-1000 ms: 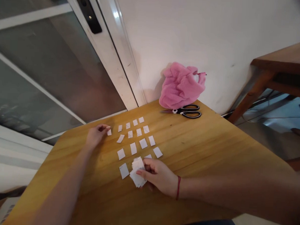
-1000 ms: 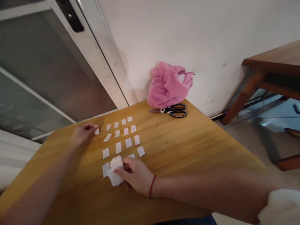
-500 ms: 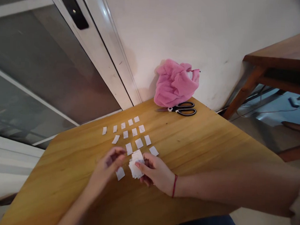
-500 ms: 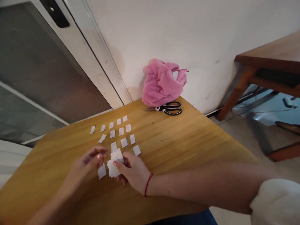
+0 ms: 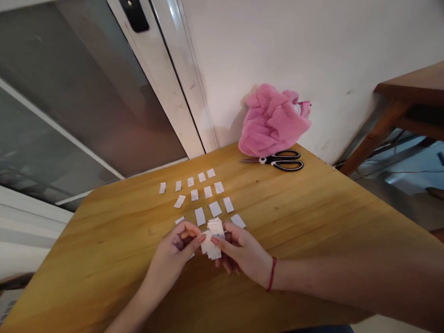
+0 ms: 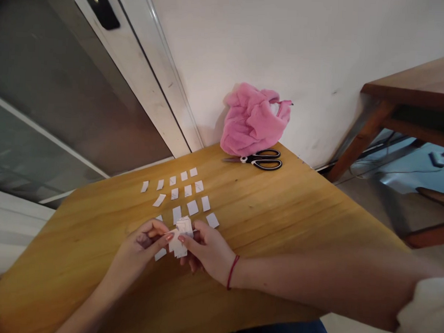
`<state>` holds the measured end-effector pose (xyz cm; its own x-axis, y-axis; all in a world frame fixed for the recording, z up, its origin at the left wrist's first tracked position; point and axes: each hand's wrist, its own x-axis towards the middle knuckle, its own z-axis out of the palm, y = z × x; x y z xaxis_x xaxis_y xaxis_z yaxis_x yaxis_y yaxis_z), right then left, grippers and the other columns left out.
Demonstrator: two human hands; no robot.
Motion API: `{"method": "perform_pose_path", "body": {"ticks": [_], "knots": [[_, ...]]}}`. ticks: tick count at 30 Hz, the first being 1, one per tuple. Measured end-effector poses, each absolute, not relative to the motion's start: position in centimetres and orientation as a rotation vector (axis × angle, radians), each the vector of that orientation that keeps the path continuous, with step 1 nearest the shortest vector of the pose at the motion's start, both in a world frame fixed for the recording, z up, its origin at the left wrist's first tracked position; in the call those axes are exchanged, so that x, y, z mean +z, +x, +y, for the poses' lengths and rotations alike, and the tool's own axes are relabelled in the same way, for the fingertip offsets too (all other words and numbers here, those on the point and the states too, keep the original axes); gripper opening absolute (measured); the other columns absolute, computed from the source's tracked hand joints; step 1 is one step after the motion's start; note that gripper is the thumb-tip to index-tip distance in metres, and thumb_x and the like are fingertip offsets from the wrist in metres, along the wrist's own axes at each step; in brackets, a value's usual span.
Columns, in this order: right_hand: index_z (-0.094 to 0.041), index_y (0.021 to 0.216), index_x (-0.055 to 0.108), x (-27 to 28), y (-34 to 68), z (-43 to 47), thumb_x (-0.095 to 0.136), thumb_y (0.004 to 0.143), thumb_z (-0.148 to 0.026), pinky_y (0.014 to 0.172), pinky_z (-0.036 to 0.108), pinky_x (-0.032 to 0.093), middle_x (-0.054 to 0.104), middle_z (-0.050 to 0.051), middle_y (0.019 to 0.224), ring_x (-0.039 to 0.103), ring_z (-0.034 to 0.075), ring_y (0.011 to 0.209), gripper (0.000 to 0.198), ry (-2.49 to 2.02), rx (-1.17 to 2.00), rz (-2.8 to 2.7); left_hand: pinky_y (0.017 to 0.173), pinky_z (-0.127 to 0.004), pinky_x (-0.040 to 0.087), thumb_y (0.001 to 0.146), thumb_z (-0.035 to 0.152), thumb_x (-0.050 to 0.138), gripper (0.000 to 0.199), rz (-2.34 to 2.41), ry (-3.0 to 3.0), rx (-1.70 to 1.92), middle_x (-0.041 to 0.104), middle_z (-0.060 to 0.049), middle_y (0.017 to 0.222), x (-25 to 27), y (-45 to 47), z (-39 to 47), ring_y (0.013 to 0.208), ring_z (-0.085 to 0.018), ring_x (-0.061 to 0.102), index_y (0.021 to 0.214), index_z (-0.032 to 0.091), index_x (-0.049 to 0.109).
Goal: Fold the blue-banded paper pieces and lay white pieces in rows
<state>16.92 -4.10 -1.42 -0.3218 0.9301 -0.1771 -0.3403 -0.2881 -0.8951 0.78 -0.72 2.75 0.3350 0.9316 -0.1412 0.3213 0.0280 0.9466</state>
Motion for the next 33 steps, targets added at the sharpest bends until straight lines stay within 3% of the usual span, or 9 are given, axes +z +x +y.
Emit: {"method": "perform_pose_path", "body": {"ticks": [6, 10, 15, 19, 21, 25, 27, 33], "knots": [[-0.017, 0.09, 0.047, -1.2, 16.9, -4.3, 0.061, 0.076, -0.054, 0.033, 0.017, 0.029, 0.057, -0.006, 0.056, 0.042, 0.004, 0.036, 0.042, -0.966, 1.773, -0.967, 0.063, -0.026, 0.043, 0.072, 0.045, 0.067, 0.028, 1.38, 1.594, 0.891, 0.061, 0.004, 0.064, 4.0, -3.1, 3.9, 0.057, -0.013, 0.059, 0.082, 0.021, 0.056], [-0.017, 0.087, 0.048, -1.1, 16.9, -4.3, 0.062, 0.076, -0.053, 0.034, 0.017, 0.03, 0.056, -0.006, 0.058, 0.042, 0.003, 0.037, 0.041, -0.97, 1.764, -0.986, 0.054, -0.025, 0.037, 0.069, 0.049, 0.065, 0.031, 1.614, 1.715, 0.887, 0.055, 0.003, 0.062, 3.1, -7.4, 9.9, 0.053, -0.012, 0.048, 0.078, 0.02, 0.058], [-0.017, 0.087, 0.048, -1.5, 16.8, -4.3, 0.061, 0.077, -0.051, 0.035, 0.016, 0.032, 0.056, -0.006, 0.058, 0.042, 0.003, 0.037, 0.038, -0.945, 1.775, -0.971, 0.077, -0.037, 0.041, 0.072, 0.045, 0.059, 0.025, 1.832, 2.184, 0.655, 0.057, -0.004, 0.072, -0.1, -9.9, 13.4, 0.075, -0.023, 0.054, 0.071, 0.02, 0.054], [-0.017, 0.086, 0.048, -1.5, 17.0, -4.0, 0.063, 0.076, -0.051, 0.034, 0.016, 0.032, 0.057, -0.006, 0.057, 0.042, 0.003, 0.035, 0.038, -0.924, 1.771, -0.965, 0.091, -0.047, 0.036, 0.074, 0.045, 0.057, 0.033, 1.955, 2.319, 0.884, 0.057, -0.011, 0.091, 0.6, -8.2, 10.9, 0.096, -0.031, 0.05, 0.092, 0.017, 0.055], [-0.017, 0.085, 0.047, -1.3, 17.1, -4.0, 0.063, 0.077, -0.05, 0.033, 0.016, 0.032, 0.058, -0.006, 0.056, 0.043, 0.003, 0.034, 0.037, -0.94, 1.772, -0.957, 0.088, -0.043, 0.039, 0.08, 0.045, 0.051, 0.03, 1.765, 2.302, 0.895, 0.057, -0.01, 0.096, 1.7, -6.2, 7.7, 0.097, -0.029, 0.049, 0.097, 0.02, 0.057], [-0.017, 0.086, 0.047, -0.7, 17.3, -4.1, 0.063, 0.077, -0.05, 0.032, 0.016, 0.03, 0.062, -0.004, 0.057, 0.042, 0.003, 0.033, 0.038, -0.943, 1.794, -0.989, 0.073, -0.03, 0.046, 0.082, 0.044, 0.055, 0.023, 1.305, 1.847, 0.679, 0.06, -0.004, 0.087, 2.5, -1.7, 0.2, 0.083, -0.02, 0.056, 0.094, 0.024, 0.059], [-0.016, 0.086, 0.048, -0.5, 17.3, -4.2, 0.063, 0.075, -0.052, 0.031, 0.016, 0.028, 0.063, -0.003, 0.059, 0.042, 0.003, 0.033, 0.04, -0.941, 1.787, -1.012, 0.064, -0.026, 0.045, 0.077, 0.041, 0.063, 0.02, 1.267, 1.749, 0.651, 0.057, -0.001, 0.074, 2.1, -0.3, -2.1, 0.07, -0.016, 0.054, 0.082, 0.022, 0.057], [-0.016, 0.085, 0.047, -0.7, 17.3, -4.4, 0.063, 0.073, -0.055, 0.03, 0.016, 0.027, 0.064, -0.002, 0.061, 0.043, 0.003, 0.033, 0.043, -0.922, 1.786, -1.014, 0.06, -0.022, 0.045, 0.07, 0.036, 0.069, 0.021, 1.332, 1.654, 0.789, 0.058, 0.001, 0.066, 1.5, 0.4, -2.2, 0.065, -0.013, 0.055, 0.069, 0.019, 0.056]]}}
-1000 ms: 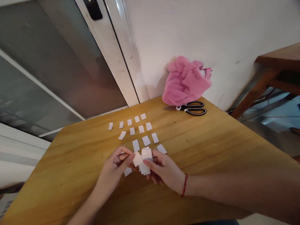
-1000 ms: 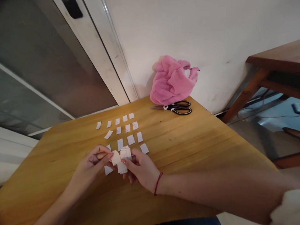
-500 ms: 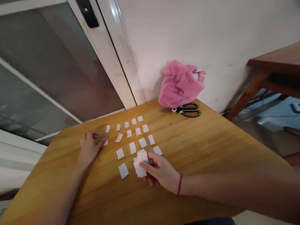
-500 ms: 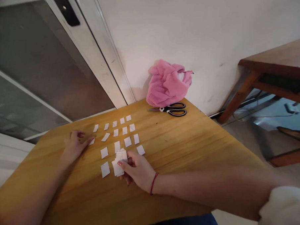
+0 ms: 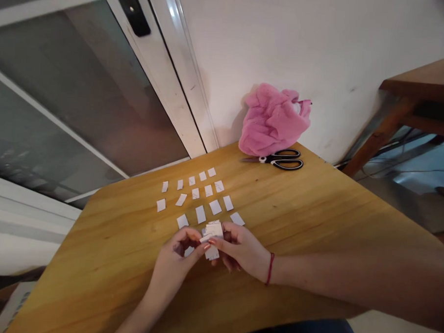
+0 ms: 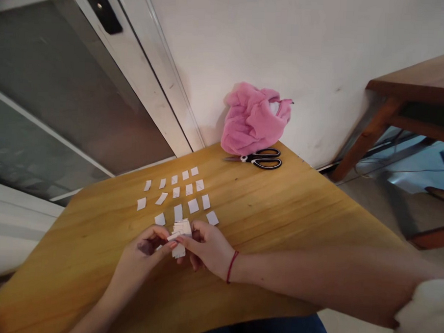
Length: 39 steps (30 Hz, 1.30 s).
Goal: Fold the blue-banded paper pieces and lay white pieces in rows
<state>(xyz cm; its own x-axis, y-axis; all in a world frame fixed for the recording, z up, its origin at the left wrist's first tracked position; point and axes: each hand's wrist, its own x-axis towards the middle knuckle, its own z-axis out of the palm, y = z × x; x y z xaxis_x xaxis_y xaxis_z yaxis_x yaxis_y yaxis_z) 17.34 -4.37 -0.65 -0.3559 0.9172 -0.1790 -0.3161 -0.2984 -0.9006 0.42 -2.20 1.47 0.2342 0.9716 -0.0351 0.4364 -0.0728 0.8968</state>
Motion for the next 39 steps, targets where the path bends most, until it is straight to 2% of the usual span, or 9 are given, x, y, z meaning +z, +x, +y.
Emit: {"method": "perform_pose_path", "body": {"ticks": [10, 14, 17, 20, 27, 32, 35, 37, 39], "knots": [[-0.016, 0.085, 0.048, -1.0, 17.3, -4.1, 0.064, 0.074, -0.051, 0.031, 0.015, 0.029, 0.064, -0.002, 0.062, 0.043, 0.003, 0.034, 0.04, -0.905, 1.782, -0.976, 0.057, -0.02, 0.042, 0.074, 0.041, 0.065, 0.025, 1.323, 1.623, 0.773, 0.059, 0.002, 0.06, 2.8, -1.2, -0.5, 0.058, -0.01, 0.054, 0.069, 0.018, 0.059], [-0.016, 0.085, 0.048, -1.3, 17.3, -4.2, 0.063, 0.076, -0.048, 0.03, 0.015, 0.028, 0.064, -0.002, 0.062, 0.043, 0.003, 0.034, 0.037, -0.93, 1.794, -0.988, 0.061, -0.02, 0.041, 0.071, 0.048, 0.066, 0.031, 1.475, 1.653, 0.852, 0.056, 0.003, 0.058, 3.1, -5.4, 2.8, 0.059, -0.011, 0.052, 0.072, 0.018, 0.06], [-0.015, 0.086, 0.05, -1.4, 17.3, -4.2, 0.062, 0.078, -0.048, 0.032, 0.015, 0.031, 0.063, -0.002, 0.063, 0.043, 0.002, 0.035, 0.036, -0.923, 1.784, -1.004, 0.061, -0.022, 0.04, 0.069, 0.053, 0.065, 0.036, 1.682, 1.703, 0.799, 0.06, 0.001, 0.068, 2.3, -8.6, 4.8, 0.065, -0.013, 0.054, 0.075, 0.018, 0.063], [-0.014, 0.085, 0.05, -1.5, 17.2, -4.2, 0.061, 0.079, -0.048, 0.033, 0.015, 0.033, 0.062, -0.002, 0.063, 0.044, 0.002, 0.036, 0.035, -0.923, 1.768, -1.025, 0.055, -0.023, 0.037, 0.064, 0.056, 0.066, 0.04, 1.899, 1.795, 0.667, 0.059, 0.0, 0.065, 0.8, -10.1, 6.0, 0.061, -0.014, 0.051, 0.077, 0.018, 0.066], [-0.015, 0.085, 0.05, -1.3, 17.1, -4.2, 0.062, 0.078, -0.048, 0.032, 0.015, 0.028, 0.062, -0.003, 0.063, 0.042, 0.002, 0.035, 0.035, -0.953, 1.771, -1.017, 0.054, -0.025, 0.036, 0.057, 0.06, 0.066, 0.043, 1.8, 1.808, 0.524, 0.054, 0.001, 0.06, -0.3, -10.1, 6.3, 0.056, -0.014, 0.047, 0.067, 0.018, 0.062], [-0.016, 0.084, 0.05, -1.1, 17.2, -4.3, 0.064, 0.076, -0.049, 0.032, 0.016, 0.029, 0.061, -0.004, 0.06, 0.042, 0.002, 0.034, 0.038, -0.949, 1.786, -0.997, 0.067, -0.033, 0.044, 0.049, 0.054, 0.074, 0.06, 1.907, 1.885, 0.721, 0.056, -0.001, 0.074, 0.5, -10.0, 5.9, 0.068, -0.019, 0.052, 0.095, 0.019, 0.059], [-0.015, 0.083, 0.05, -1.2, 17.2, -4.3, 0.065, 0.074, -0.051, 0.034, 0.016, 0.033, 0.06, -0.004, 0.058, 0.042, 0.002, 0.034, 0.039, -0.95, 1.776, -0.982, 0.073, -0.034, 0.043, 0.062, 0.053, 0.068, 0.051, 1.949, 1.929, 0.892, 0.055, -0.002, 0.082, 1.5, -8.0, 4.3, 0.074, -0.02, 0.05, 0.1, 0.02, 0.057], [-0.016, 0.082, 0.049, -1.3, 17.1, -4.2, 0.065, 0.073, -0.052, 0.033, 0.016, 0.032, 0.06, -0.004, 0.057, 0.043, 0.003, 0.035, 0.041, -0.953, 1.769, -0.969, 0.07, -0.031, 0.043, 0.074, 0.051, 0.059, 0.035, 1.688, 1.853, 0.864, 0.054, -0.001, 0.079, 1.8, -5.7, 2.6, 0.073, -0.018, 0.051, 0.093, 0.021, 0.056], [-0.016, 0.082, 0.049, -1.4, 17.0, -4.2, 0.066, 0.072, -0.054, 0.032, 0.016, 0.03, 0.06, -0.004, 0.056, 0.043, 0.003, 0.034, 0.043, -0.942, 1.768, -0.968, 0.073, -0.029, 0.043, 0.078, 0.045, 0.059, 0.028, 1.413, 1.776, 0.752, 0.056, -0.001, 0.084, 1.8, -3.1, 0.7, 0.077, -0.016, 0.053, 0.092, 0.021, 0.056]]}}
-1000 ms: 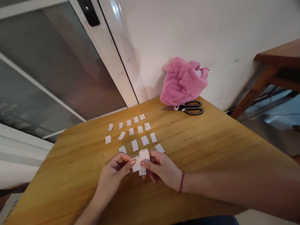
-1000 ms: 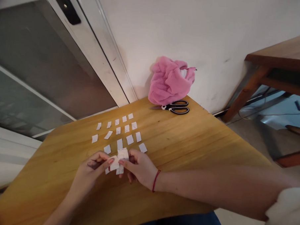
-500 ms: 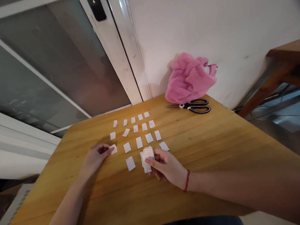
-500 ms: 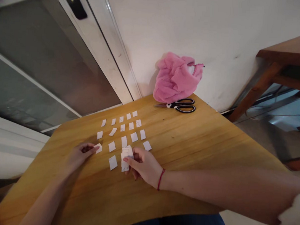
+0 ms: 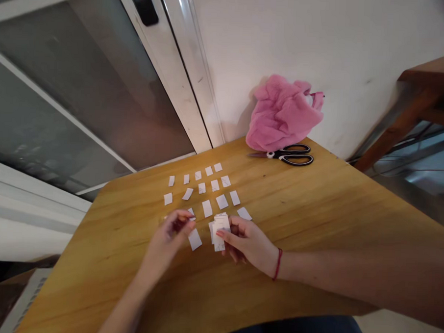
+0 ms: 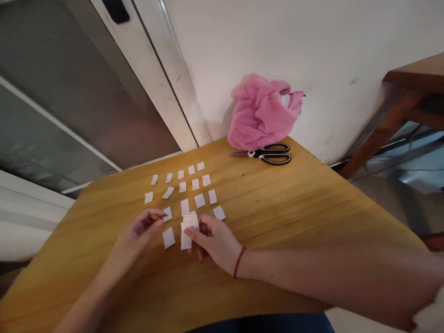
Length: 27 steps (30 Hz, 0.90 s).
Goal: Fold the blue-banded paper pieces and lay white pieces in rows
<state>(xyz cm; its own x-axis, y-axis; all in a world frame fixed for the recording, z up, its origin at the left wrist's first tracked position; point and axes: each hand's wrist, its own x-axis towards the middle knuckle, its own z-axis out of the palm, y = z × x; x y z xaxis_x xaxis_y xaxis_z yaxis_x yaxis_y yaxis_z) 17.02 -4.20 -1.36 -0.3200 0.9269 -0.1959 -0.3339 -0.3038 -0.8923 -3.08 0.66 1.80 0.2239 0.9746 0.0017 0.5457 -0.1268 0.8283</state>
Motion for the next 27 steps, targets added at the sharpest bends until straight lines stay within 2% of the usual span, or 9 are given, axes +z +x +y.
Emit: {"method": "perform_pose_path", "body": {"ticks": [2, 4, 10, 18, 23, 27], "knots": [[-0.016, 0.082, 0.049, -1.4, 17.0, -4.2, 0.066, 0.072, -0.054, 0.032, 0.016, 0.03, 0.06, -0.004, 0.056, 0.043, 0.003, 0.034, 0.043, -0.922, 1.762, -0.971, 0.067, -0.026, 0.044, 0.073, 0.039, 0.066, 0.027, 1.217, 1.661, 0.659, 0.055, 0.001, 0.078, 1.4, -0.9, -1.0, 0.073, -0.015, 0.054, 0.089, 0.021, 0.053], [-0.016, 0.083, 0.049, -1.4, 17.0, -4.2, 0.065, 0.073, -0.053, 0.032, 0.016, 0.03, 0.06, -0.004, 0.057, 0.043, 0.003, 0.034, 0.042, -0.915, 1.756, -0.979, 0.065, -0.026, 0.044, 0.075, 0.037, 0.065, 0.023, 1.134, 1.554, 0.643, 0.055, 0.002, 0.073, 1.0, 0.5, -1.9, 0.069, -0.014, 0.054, 0.081, 0.021, 0.05], [-0.016, 0.081, 0.049, -1.1, 17.0, -4.1, 0.064, 0.074, -0.051, 0.032, 0.016, 0.029, 0.061, -0.004, 0.058, 0.043, 0.003, 0.035, 0.039, -0.939, 1.752, -0.998, 0.059, -0.024, 0.042, 0.072, 0.038, 0.068, 0.025, 1.2, 1.457, 0.734, 0.056, 0.002, 0.064, 0.8, 0.9, -2.2, 0.061, -0.012, 0.053, 0.07, 0.019, 0.052], [-0.016, 0.081, 0.048, -1.8, 17.1, -4.2, 0.063, 0.075, -0.054, 0.032, 0.016, 0.028, 0.058, -0.005, 0.058, 0.044, 0.004, 0.035, 0.041, -0.949, 1.716, -1.073, 0.061, -0.024, 0.043, 0.076, 0.037, 0.065, 0.021, 1.181, 1.459, 0.732, 0.06, 0.002, 0.064, 1.2, 0.6, -2.9, 0.062, -0.013, 0.056, 0.078, 0.02, 0.053], [-0.016, 0.079, 0.049, -1.5, 17.2, -4.4, 0.063, 0.075, -0.054, 0.034, 0.017, 0.026, 0.056, -0.005, 0.056, 0.043, 0.004, 0.038, 0.04, -0.976, 1.708, -1.151, 0.066, -0.026, 0.045, 0.077, 0.039, 0.063, 0.024, 1.184, 1.416, 0.703, 0.065, 0.001, 0.067, 1.3, 0.4, -4.3, 0.064, -0.014, 0.059, 0.083, 0.022, 0.046], [-0.017, 0.076, 0.047, -1.1, 17.3, -4.4, 0.062, 0.076, -0.054, 0.034, 0.017, 0.025, 0.055, -0.005, 0.057, 0.044, 0.004, 0.038, 0.04, -1.018, 1.678, -1.179, 0.066, -0.025, 0.044, 0.078, 0.043, 0.062, 0.026, 1.248, 1.441, 0.722, 0.063, 0.003, 0.065, 1.3, -0.3, -5.2, 0.062, -0.013, 0.055, 0.081, 0.022, 0.047]]}}
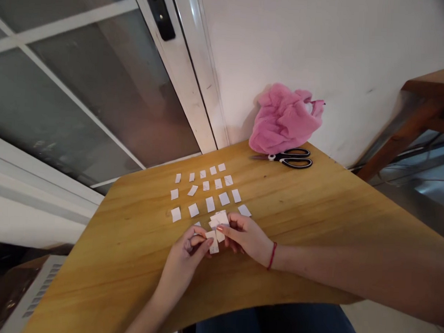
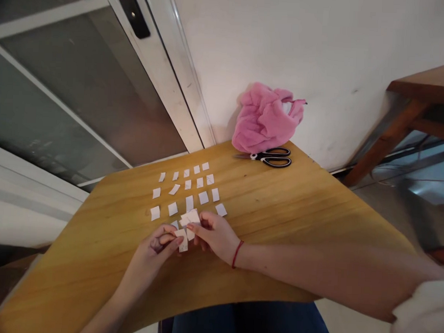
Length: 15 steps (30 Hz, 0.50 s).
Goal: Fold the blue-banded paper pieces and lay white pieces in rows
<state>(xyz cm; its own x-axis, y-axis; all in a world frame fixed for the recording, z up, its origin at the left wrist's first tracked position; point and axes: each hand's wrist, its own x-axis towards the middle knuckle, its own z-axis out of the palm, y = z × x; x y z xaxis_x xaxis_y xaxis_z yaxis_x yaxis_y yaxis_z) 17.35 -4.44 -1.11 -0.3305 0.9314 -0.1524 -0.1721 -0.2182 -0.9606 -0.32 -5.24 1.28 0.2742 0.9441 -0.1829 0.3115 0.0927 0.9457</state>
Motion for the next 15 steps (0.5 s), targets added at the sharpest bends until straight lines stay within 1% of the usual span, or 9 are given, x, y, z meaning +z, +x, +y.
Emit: {"method": "perform_pose_path", "body": {"ticks": [3, 5, 6, 8, 11, 13, 15], "knots": [[-0.018, 0.074, 0.044, -1.2, 17.3, -4.4, 0.061, 0.077, -0.053, 0.034, 0.017, 0.025, 0.055, -0.006, 0.056, 0.043, 0.003, 0.038, 0.039, -1.025, 1.663, -1.175, 0.061, -0.024, 0.041, 0.077, 0.048, 0.06, 0.029, 1.363, 1.478, 0.729, 0.057, 0.004, 0.06, 1.6, -2.2, -5.2, 0.058, -0.013, 0.052, 0.079, 0.021, 0.049], [-0.018, 0.072, 0.043, -1.3, 17.2, -4.4, 0.061, 0.077, -0.052, 0.036, 0.017, 0.026, 0.054, -0.006, 0.055, 0.042, 0.003, 0.038, 0.039, -1.005, 1.662, -1.153, 0.058, -0.025, 0.039, 0.075, 0.052, 0.059, 0.032, 1.514, 1.515, 0.72, 0.052, 0.005, 0.054, 1.7, -4.0, -4.7, 0.056, -0.015, 0.052, 0.078, 0.022, 0.05], [-0.018, 0.072, 0.043, -1.4, 17.2, -4.4, 0.062, 0.077, -0.051, 0.037, 0.017, 0.028, 0.054, -0.006, 0.055, 0.041, 0.003, 0.038, 0.039, -0.99, 1.662, -1.142, 0.059, -0.026, 0.04, 0.074, 0.053, 0.059, 0.033, 1.58, 1.57, 0.705, 0.052, 0.004, 0.056, 1.5, -4.9, -4.4, 0.059, -0.016, 0.053, 0.076, 0.021, 0.051], [-0.017, 0.073, 0.044, -1.6, 17.1, -4.4, 0.062, 0.077, -0.051, 0.038, 0.017, 0.03, 0.054, -0.006, 0.055, 0.041, 0.003, 0.038, 0.039, -0.96, 1.656, -1.132, 0.066, -0.03, 0.041, 0.074, 0.052, 0.056, 0.032, 1.759, 1.756, 0.742, 0.056, 0.0, 0.067, 0.8, -6.6, -3.6, 0.066, -0.019, 0.054, 0.074, 0.021, 0.052], [-0.017, 0.075, 0.046, -1.8, 17.2, -4.4, 0.063, 0.077, -0.051, 0.04, 0.018, 0.032, 0.054, -0.006, 0.056, 0.041, 0.003, 0.039, 0.038, -0.938, 1.657, -1.133, 0.079, -0.041, 0.041, 0.07, 0.051, 0.056, 0.031, 1.951, 2.019, 0.637, 0.054, -0.004, 0.071, -0.5, -8.0, -2.5, 0.073, -0.024, 0.052, 0.07, 0.021, 0.052], [-0.017, 0.074, 0.046, -1.9, 17.2, -4.4, 0.063, 0.077, -0.05, 0.039, 0.018, 0.031, 0.054, -0.006, 0.055, 0.04, 0.003, 0.039, 0.037, -0.928, 1.667, -1.131, 0.084, -0.046, 0.04, 0.062, 0.05, 0.063, 0.036, 2.128, 2.028, 0.758, 0.052, -0.005, 0.078, -0.6, -7.9, -2.1, 0.08, -0.026, 0.051, 0.079, 0.02, 0.051], [-0.018, 0.073, 0.045, -1.9, 17.3, -4.4, 0.063, 0.078, -0.048, 0.039, 0.018, 0.03, 0.055, -0.006, 0.055, 0.04, 0.003, 0.038, 0.036, -0.92, 1.68, -1.126, 0.082, -0.045, 0.043, 0.06, 0.05, 0.066, 0.048, 2.148, 1.957, 0.954, 0.05, -0.004, 0.085, 0.1, -6.7, -2.0, 0.084, -0.026, 0.051, 0.094, 0.02, 0.048]]}}
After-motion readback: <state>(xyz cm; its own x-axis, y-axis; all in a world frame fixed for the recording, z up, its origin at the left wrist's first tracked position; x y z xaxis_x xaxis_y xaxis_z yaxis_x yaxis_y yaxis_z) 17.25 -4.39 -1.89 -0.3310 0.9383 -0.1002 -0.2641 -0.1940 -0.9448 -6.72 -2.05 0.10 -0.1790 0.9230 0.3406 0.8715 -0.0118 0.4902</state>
